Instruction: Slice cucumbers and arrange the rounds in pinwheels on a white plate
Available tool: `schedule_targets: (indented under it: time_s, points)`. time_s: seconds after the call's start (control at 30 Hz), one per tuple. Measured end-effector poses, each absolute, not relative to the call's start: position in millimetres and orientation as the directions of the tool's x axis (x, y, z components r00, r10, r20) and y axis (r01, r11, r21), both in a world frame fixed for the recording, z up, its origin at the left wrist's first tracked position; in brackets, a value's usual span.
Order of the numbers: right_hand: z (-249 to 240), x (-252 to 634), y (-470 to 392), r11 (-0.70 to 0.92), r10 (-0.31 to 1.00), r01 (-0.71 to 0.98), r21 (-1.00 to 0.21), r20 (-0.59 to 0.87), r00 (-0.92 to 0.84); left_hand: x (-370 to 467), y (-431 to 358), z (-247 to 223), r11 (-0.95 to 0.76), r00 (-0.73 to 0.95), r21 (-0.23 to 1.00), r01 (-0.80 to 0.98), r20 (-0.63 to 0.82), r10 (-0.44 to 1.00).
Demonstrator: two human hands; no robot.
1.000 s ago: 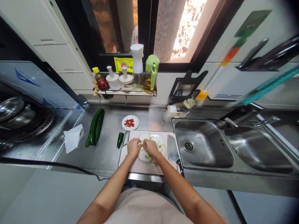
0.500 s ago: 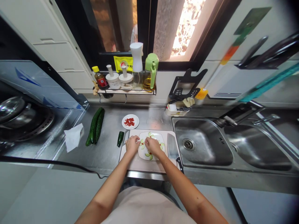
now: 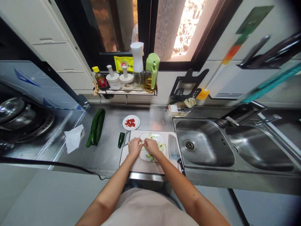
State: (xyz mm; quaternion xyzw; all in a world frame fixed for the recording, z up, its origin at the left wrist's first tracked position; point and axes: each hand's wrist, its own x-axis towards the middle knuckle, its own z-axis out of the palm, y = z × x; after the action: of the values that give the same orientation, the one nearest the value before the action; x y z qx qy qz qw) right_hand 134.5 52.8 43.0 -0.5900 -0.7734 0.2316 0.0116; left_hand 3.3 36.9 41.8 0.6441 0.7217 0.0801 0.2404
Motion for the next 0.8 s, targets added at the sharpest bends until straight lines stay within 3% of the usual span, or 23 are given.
schedule_targets:
  time_s: [0.37, 0.63, 0.8]
  points:
    - [48, 138, 54, 0.189, 0.932, 0.892, -0.411, -0.211, -0.295, 3, 38, 39, 0.162, -0.068, 0.456, 0.875, -0.215, 0.974]
    - [72, 188, 55, 0.078, 0.993, 0.734, -0.674, -0.010, -0.115, -25, 35, 38, 0.216, -0.179, 0.574, 0.789, -0.122, 0.976]
    - [85, 238, 40, -0.007, 0.997, 0.714, -0.701, 0.049, 0.059, -43, 30, 24, 0.227, -0.236, 0.724, 0.651, -0.091, 0.967]
